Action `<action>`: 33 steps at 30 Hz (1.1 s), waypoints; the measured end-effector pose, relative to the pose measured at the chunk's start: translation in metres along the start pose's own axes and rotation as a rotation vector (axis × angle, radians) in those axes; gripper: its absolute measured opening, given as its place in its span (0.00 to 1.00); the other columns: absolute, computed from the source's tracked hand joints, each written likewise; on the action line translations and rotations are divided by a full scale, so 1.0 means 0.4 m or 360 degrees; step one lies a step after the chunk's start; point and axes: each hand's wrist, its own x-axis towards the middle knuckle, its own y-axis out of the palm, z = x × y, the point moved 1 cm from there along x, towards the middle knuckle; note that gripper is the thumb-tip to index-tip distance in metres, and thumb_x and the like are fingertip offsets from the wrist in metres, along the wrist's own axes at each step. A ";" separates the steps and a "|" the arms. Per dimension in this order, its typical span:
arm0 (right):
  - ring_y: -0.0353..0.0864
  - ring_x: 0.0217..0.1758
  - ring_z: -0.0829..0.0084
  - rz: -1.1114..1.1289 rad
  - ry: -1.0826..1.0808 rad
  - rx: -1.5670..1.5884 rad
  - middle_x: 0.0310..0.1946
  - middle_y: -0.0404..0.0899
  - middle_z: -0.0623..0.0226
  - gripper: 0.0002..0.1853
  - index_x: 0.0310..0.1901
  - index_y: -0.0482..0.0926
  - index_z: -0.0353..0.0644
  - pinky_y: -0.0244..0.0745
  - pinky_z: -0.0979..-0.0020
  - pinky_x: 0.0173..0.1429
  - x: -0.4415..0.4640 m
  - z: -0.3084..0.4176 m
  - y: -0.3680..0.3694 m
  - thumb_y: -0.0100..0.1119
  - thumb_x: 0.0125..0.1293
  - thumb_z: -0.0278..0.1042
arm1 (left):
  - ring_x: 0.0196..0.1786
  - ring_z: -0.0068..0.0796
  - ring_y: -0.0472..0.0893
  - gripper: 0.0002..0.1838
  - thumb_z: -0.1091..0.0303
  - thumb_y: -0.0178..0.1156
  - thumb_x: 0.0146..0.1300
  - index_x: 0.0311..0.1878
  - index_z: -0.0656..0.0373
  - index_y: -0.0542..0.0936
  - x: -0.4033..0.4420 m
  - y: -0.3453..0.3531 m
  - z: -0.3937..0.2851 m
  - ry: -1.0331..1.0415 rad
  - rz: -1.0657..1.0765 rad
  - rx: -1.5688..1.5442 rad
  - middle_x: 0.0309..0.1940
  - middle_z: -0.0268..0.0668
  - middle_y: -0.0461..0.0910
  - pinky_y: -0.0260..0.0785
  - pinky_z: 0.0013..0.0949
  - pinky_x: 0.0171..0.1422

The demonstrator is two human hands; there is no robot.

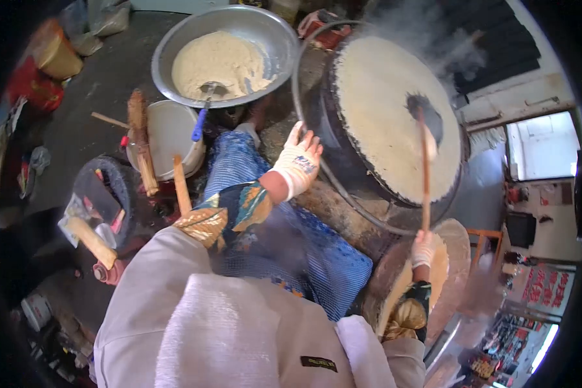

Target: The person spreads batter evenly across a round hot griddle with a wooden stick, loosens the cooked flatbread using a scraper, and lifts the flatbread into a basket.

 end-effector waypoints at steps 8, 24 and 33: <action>0.78 0.44 0.39 0.0023 -0.0031 -0.0118 0.40 0.80 0.39 0.24 0.54 0.73 0.35 0.71 0.48 0.48 0.056 0.042 -0.031 0.47 0.72 0.51 | 0.74 0.42 0.60 0.26 0.57 0.45 0.69 0.67 0.58 0.69 0.088 0.001 0.134 -0.0229 0.0234 0.0152 0.67 0.39 0.69 0.30 0.69 0.77; 0.79 0.36 0.38 -0.0023 -0.0065 -0.0151 0.30 0.80 0.42 0.17 0.43 0.73 0.44 0.73 0.43 0.40 -0.008 0.087 -0.046 0.45 0.72 0.51 | 0.67 0.51 0.67 0.24 0.66 0.52 0.58 0.55 0.71 0.76 -0.065 0.069 -0.214 0.0252 -0.0459 -0.0282 0.58 0.54 0.74 0.42 0.66 0.75; 0.80 0.38 0.40 0.0077 -0.0030 -0.0153 0.34 0.81 0.43 0.21 0.44 0.76 0.41 0.74 0.45 0.42 -0.026 0.106 -0.060 0.47 0.71 0.53 | 0.65 0.47 0.70 0.21 0.67 0.55 0.53 0.50 0.65 0.79 -0.015 -0.027 -0.024 0.0113 -0.0343 -0.0172 0.55 0.49 0.78 0.43 0.70 0.74</action>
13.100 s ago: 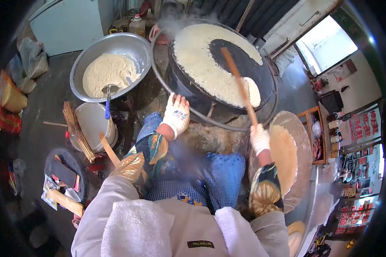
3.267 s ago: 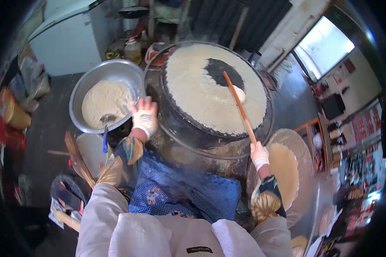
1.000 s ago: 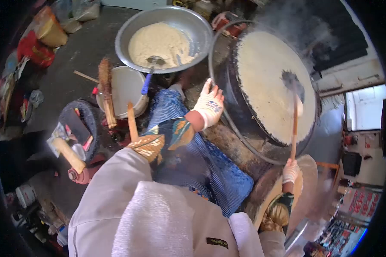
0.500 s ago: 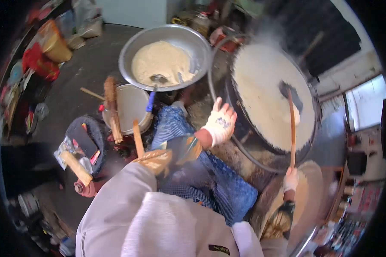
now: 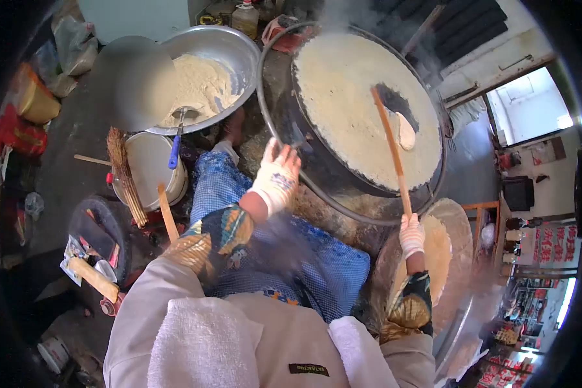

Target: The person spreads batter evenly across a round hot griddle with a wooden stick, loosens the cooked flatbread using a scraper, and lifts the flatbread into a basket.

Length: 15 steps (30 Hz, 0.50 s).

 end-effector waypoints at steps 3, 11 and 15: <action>0.80 0.39 0.40 -0.0070 0.0139 0.0050 0.35 0.81 0.42 0.22 0.47 0.76 0.41 0.74 0.45 0.43 0.047 -0.074 0.049 0.46 0.71 0.53 | 0.67 0.45 0.70 0.21 0.66 0.55 0.54 0.51 0.63 0.79 0.028 0.019 0.052 -0.0099 0.0011 0.0112 0.56 0.46 0.78 0.41 0.70 0.74; 0.80 0.45 0.42 0.0107 0.0218 -0.0065 0.43 0.81 0.43 0.25 0.57 0.73 0.43 0.73 0.48 0.50 -0.012 -0.060 0.021 0.41 0.72 0.55 | 0.68 0.47 0.67 0.26 0.65 0.58 0.51 0.56 0.63 0.74 0.089 0.160 0.245 -0.0175 -0.0153 0.0240 0.62 0.46 0.72 0.38 0.67 0.75; 0.80 0.41 0.44 0.0168 0.0148 0.0086 0.37 0.82 0.46 0.20 0.48 0.72 0.42 0.73 0.48 0.47 -0.023 -0.024 -0.085 0.44 0.71 0.51 | 0.71 0.47 0.60 0.37 0.66 0.59 0.52 0.68 0.60 0.64 0.122 -0.015 0.187 -0.0456 0.0169 0.0279 0.68 0.47 0.62 0.40 0.65 0.74</action>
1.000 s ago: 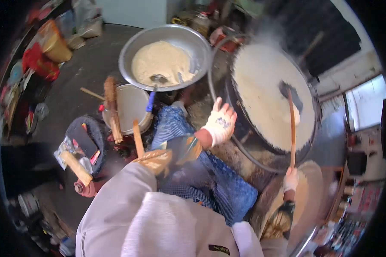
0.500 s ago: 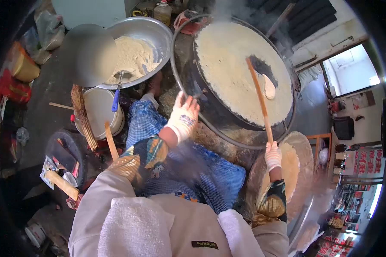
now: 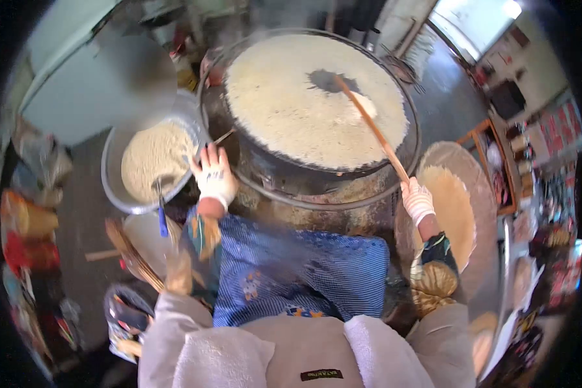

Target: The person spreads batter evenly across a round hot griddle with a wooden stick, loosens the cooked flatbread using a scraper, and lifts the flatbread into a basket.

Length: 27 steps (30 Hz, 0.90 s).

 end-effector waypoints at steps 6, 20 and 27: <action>0.82 0.38 0.47 -0.0097 0.0045 0.0243 0.32 0.82 0.50 0.18 0.43 0.72 0.41 0.76 0.49 0.45 -0.023 -0.041 0.082 0.46 0.71 0.50 | 0.60 0.53 0.72 0.34 0.51 0.63 0.54 0.62 0.57 0.70 -0.129 -0.126 -0.330 0.0858 0.0715 -0.0657 0.53 0.46 0.76 0.45 0.64 0.72; 0.80 0.40 0.44 0.0122 -0.0069 0.0231 0.34 0.81 0.45 0.17 0.39 0.73 0.39 0.73 0.49 0.45 0.049 -0.171 0.049 0.48 0.71 0.48 | 0.49 0.43 0.77 0.08 0.57 0.61 0.47 0.29 0.44 0.86 -0.012 0.055 -0.108 0.0906 0.0395 -0.0004 0.33 0.40 0.82 0.49 0.50 0.74; 0.83 0.43 0.48 0.0545 -0.0205 0.0638 0.36 0.83 0.44 0.40 0.38 0.83 0.36 0.76 0.54 0.51 0.142 0.024 0.024 0.33 0.69 0.69 | 0.60 0.39 0.76 0.12 0.56 0.57 0.51 0.34 0.43 0.88 0.161 0.107 0.040 0.0925 0.0828 0.0730 0.43 0.36 0.85 0.45 0.48 0.76</action>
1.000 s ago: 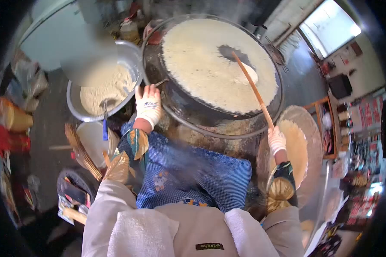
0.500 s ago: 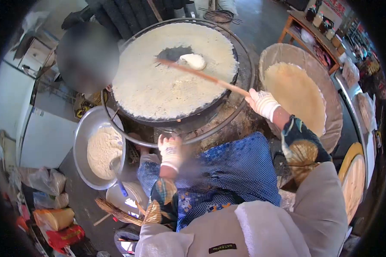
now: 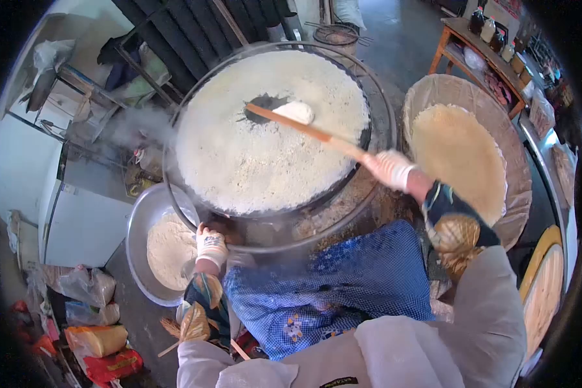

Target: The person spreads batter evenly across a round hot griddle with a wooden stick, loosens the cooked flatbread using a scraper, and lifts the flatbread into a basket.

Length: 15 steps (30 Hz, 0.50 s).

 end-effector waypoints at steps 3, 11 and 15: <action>0.81 0.28 0.62 -0.0048 -0.0033 0.0868 0.29 0.82 0.53 0.29 0.46 0.79 0.36 0.77 0.62 0.38 -0.136 0.216 0.043 0.50 0.68 0.60 | 0.57 0.40 0.76 0.13 0.53 0.59 0.51 0.34 0.46 0.88 0.042 0.049 0.077 0.0020 -0.0089 0.0169 0.41 0.37 0.85 0.45 0.47 0.76; 0.64 0.10 0.82 -0.0271 0.0228 0.2588 0.20 0.73 0.70 0.27 0.71 0.63 0.49 0.59 0.76 0.12 -0.395 0.278 0.161 0.51 0.71 0.34 | 0.60 0.34 0.75 0.15 0.52 0.53 0.59 0.37 0.42 0.88 0.089 0.035 0.146 0.0006 -0.0039 0.0283 0.42 0.35 0.85 0.44 0.42 0.77; 0.62 0.09 0.81 -0.0296 0.0487 0.2727 0.18 0.72 0.70 0.26 0.72 0.61 0.48 0.59 0.76 0.11 -0.415 0.287 0.222 0.48 0.74 0.35 | 0.59 0.34 0.76 0.14 0.53 0.54 0.58 0.38 0.43 0.88 0.056 -0.025 0.125 0.0072 0.0086 0.0223 0.43 0.34 0.85 0.45 0.42 0.77</action>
